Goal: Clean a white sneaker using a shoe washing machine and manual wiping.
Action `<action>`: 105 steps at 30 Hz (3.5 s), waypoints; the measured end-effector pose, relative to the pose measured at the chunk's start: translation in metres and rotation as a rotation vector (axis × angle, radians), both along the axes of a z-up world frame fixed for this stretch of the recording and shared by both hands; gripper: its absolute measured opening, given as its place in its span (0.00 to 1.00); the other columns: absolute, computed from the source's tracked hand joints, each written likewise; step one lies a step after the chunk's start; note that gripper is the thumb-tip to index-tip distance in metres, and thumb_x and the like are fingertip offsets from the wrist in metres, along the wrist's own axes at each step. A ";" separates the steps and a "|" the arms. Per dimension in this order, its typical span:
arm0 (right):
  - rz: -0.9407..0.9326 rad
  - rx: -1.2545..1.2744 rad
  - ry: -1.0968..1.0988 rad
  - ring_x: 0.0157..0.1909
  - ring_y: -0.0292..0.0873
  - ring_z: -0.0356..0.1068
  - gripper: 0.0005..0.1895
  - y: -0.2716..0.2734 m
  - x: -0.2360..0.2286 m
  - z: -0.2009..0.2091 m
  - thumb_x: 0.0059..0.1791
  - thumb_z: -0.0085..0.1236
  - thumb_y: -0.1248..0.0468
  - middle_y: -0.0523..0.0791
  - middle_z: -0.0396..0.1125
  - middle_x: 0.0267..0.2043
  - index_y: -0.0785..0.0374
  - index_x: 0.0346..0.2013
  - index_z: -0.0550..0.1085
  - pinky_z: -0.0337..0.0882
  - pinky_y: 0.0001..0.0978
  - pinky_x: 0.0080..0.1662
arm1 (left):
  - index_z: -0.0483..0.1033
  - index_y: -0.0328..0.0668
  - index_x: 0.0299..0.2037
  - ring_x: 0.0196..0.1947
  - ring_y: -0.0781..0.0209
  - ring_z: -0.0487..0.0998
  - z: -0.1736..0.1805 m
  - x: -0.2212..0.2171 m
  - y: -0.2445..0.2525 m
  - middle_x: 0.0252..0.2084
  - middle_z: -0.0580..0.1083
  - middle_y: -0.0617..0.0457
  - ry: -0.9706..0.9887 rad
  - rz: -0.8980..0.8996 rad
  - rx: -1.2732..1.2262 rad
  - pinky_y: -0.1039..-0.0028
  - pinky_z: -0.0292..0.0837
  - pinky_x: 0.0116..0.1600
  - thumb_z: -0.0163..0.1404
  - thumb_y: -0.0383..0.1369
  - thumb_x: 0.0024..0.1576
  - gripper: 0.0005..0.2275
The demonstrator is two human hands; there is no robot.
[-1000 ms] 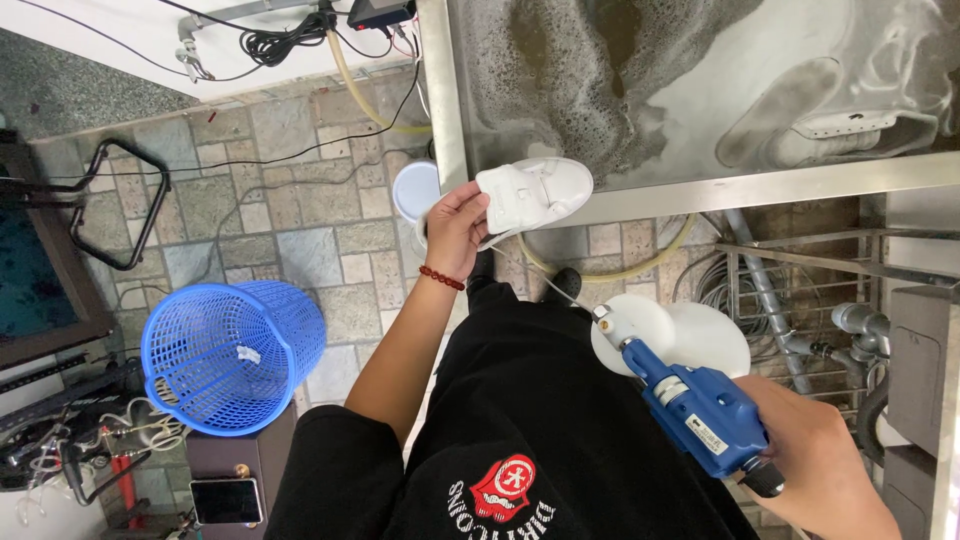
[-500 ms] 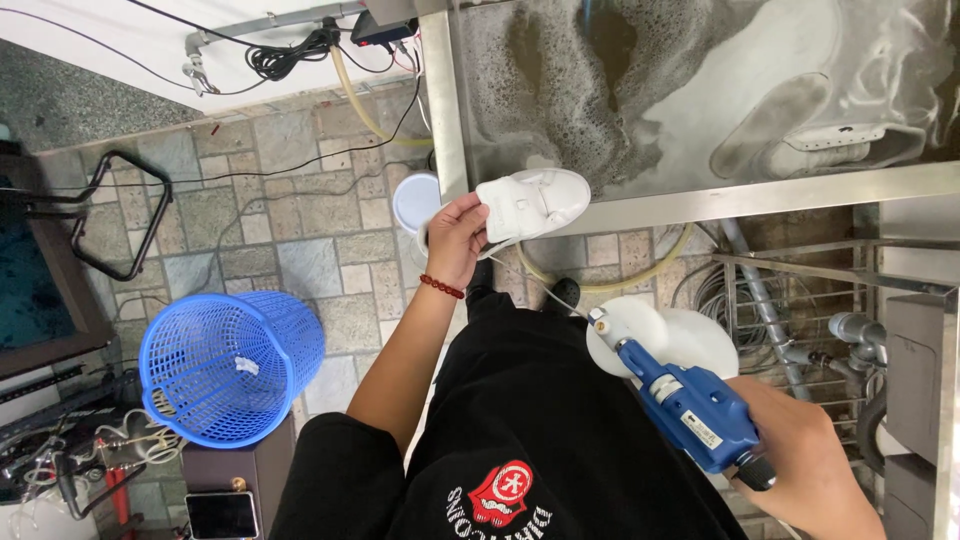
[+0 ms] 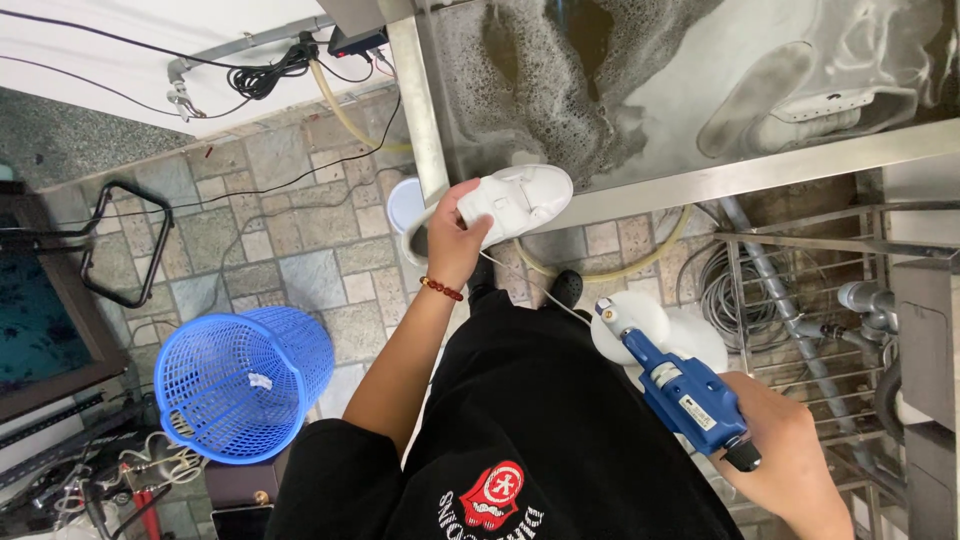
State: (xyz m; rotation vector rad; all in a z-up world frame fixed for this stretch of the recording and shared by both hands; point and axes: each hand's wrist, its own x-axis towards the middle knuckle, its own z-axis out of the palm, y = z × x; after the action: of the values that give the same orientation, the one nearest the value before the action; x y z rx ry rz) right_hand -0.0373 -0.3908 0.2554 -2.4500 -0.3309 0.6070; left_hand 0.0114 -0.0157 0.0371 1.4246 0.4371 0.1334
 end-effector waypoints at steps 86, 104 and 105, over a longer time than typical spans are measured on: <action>-0.301 -0.153 -0.012 0.29 0.54 0.74 0.27 0.080 -0.027 0.010 0.29 0.68 0.66 0.52 0.72 0.32 0.64 0.43 0.75 0.72 0.39 0.34 | 0.80 0.33 0.26 0.20 0.69 0.72 -0.012 0.180 0.019 0.23 0.76 0.53 0.303 -0.902 0.076 0.74 0.66 0.25 0.60 0.34 0.54 0.11; -0.267 -0.187 0.013 0.30 0.53 0.75 0.26 0.084 -0.024 0.009 0.30 0.69 0.65 0.52 0.73 0.32 0.63 0.42 0.75 0.73 0.40 0.36 | 0.81 0.32 0.28 0.20 0.68 0.73 -0.013 0.182 0.019 0.23 0.77 0.52 0.272 -0.923 0.136 0.75 0.68 0.25 0.61 0.36 0.54 0.12; -0.223 -0.158 -0.018 0.31 0.54 0.75 0.27 0.083 -0.025 0.008 0.28 0.69 0.66 0.52 0.73 0.32 0.63 0.42 0.76 0.74 0.40 0.36 | 0.81 0.32 0.28 0.20 0.68 0.73 -0.015 0.183 0.019 0.24 0.77 0.52 0.268 -0.925 0.141 0.75 0.68 0.25 0.61 0.36 0.54 0.12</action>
State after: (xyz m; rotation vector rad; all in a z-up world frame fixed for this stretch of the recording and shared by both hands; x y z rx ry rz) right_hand -0.0620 -0.3078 0.2634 -2.5975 -0.0149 0.5327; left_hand 0.1945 0.0033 0.0224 1.6617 -0.0506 -0.7917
